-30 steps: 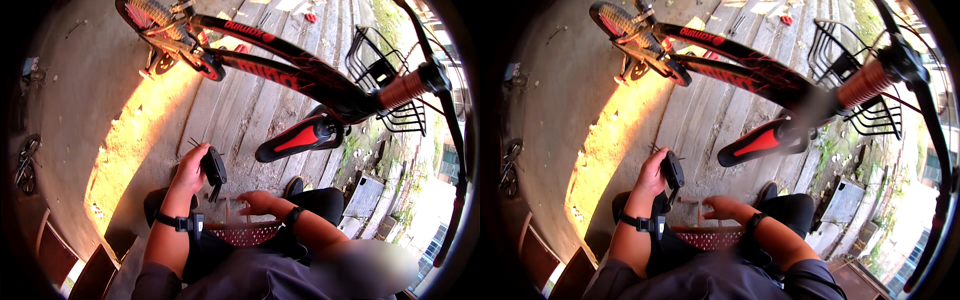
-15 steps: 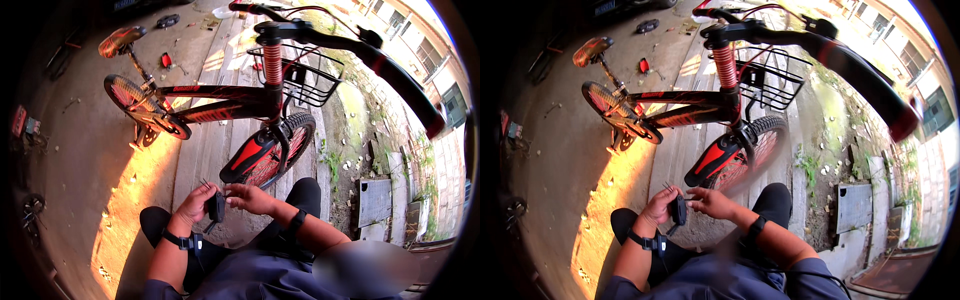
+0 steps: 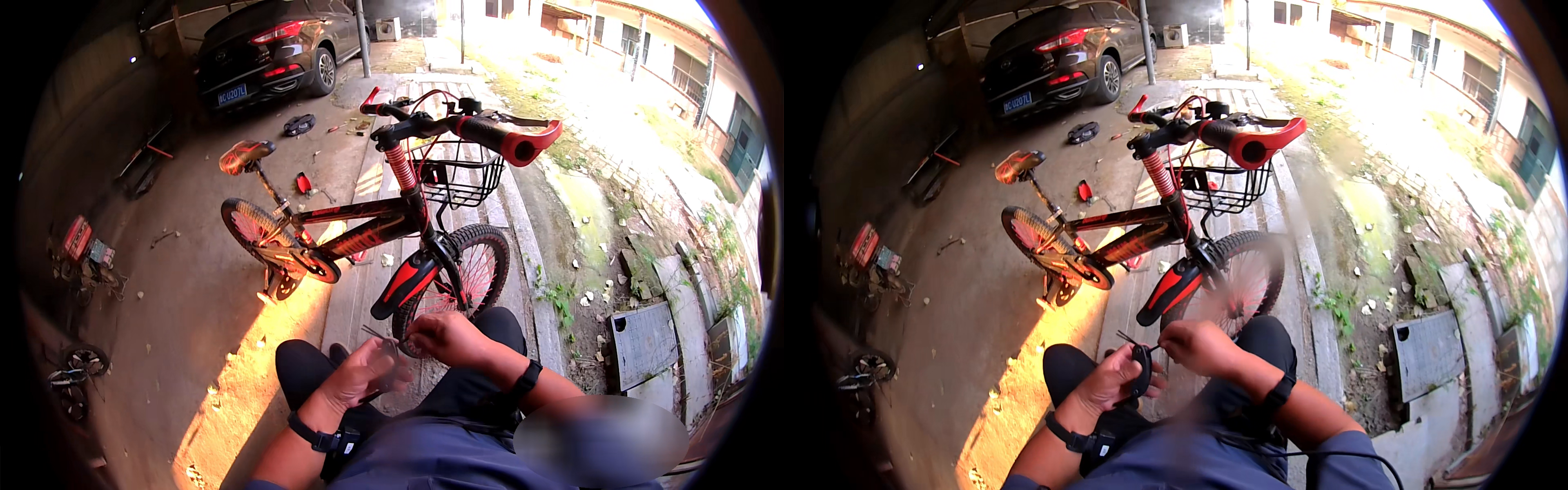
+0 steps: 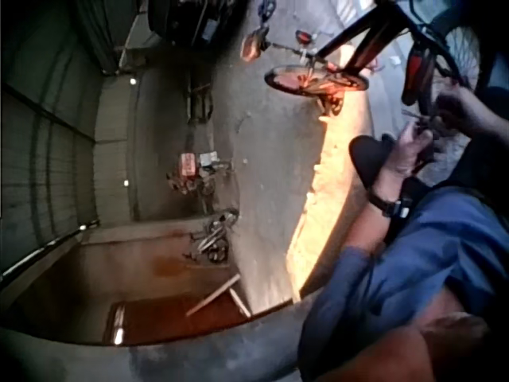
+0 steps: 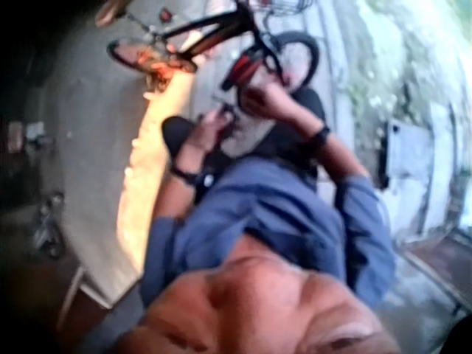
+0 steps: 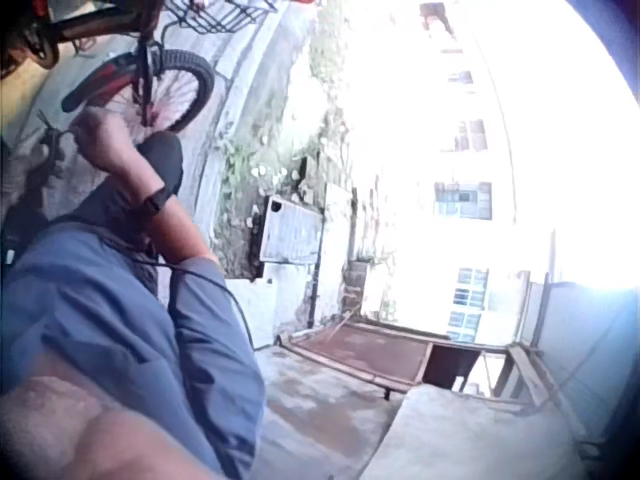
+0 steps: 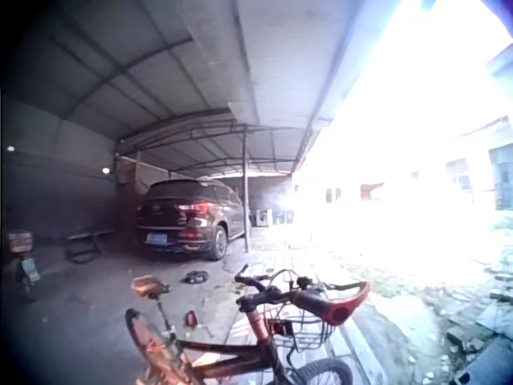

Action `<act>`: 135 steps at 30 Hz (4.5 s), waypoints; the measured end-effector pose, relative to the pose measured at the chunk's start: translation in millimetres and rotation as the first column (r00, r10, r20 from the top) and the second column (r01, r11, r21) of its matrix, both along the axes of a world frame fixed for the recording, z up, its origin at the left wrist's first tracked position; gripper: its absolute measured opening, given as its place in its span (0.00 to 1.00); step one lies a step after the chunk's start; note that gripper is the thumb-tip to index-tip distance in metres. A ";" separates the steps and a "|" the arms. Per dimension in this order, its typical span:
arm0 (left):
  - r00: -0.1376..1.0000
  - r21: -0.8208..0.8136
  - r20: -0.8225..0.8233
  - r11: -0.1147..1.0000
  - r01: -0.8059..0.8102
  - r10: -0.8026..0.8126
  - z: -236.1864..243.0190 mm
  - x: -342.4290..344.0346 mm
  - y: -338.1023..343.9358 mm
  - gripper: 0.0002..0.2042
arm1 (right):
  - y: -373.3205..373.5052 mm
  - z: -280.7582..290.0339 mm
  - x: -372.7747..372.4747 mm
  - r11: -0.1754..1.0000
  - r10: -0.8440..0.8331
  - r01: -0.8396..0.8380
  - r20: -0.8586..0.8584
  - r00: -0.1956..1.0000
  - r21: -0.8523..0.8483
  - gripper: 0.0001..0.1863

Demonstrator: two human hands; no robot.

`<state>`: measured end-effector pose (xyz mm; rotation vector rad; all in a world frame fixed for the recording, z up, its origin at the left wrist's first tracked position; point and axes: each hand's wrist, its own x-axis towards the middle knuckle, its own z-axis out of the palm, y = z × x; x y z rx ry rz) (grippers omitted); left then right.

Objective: The person removes a black component from the bicycle handlebar, then reattaches it and secures it with a screwdriver. The person then removes a red handlebar grip, inspects it, and reattaches it.

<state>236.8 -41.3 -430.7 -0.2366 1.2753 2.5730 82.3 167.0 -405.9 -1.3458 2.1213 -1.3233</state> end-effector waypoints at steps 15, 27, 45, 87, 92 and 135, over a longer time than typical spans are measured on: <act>0.882 -0.738 -0.468 0.571 -0.359 -0.050 258.4 -141.1 -80.2 0.38 | 29.1 123.7 -148.9 0.608 0.170 0.341 0.538 0.826 -0.717 0.14; 0.352 -0.548 -0.340 -0.121 -0.828 -0.872 394.4 -280.1 -11.3 0.31 | 7.4 163.2 -211.7 0.607 -0.050 0.171 0.177 0.983 -0.776 0.46; 0.322 -0.541 -0.177 -0.181 -0.821 -0.930 389.9 -296.1 9.5 0.30 | -1.8 158.9 -229.1 0.624 -0.085 -0.047 -0.128 0.988 -0.780 0.25; 0.259 -0.578 -0.156 -0.124 -0.806 -0.953 391.6 -307.1 21.5 0.27 | -4.4 161.9 -213.2 0.554 0.081 0.080 0.150 0.985 -0.829 0.26; 0.207 -0.470 -0.168 -0.106 -0.876 -0.964 385.6 -308.5 19.7 0.25 | -6.7 162.0 -211.2 0.524 0.147 0.102 0.208 0.967 -0.845 0.26; 0.853 -0.764 -0.042 -0.533 -0.363 -0.520 405.5 -286.8 65.3 0.27 | 10.0 160.7 -216.7 0.633 -0.052 0.175 0.184 0.981 -0.754 0.25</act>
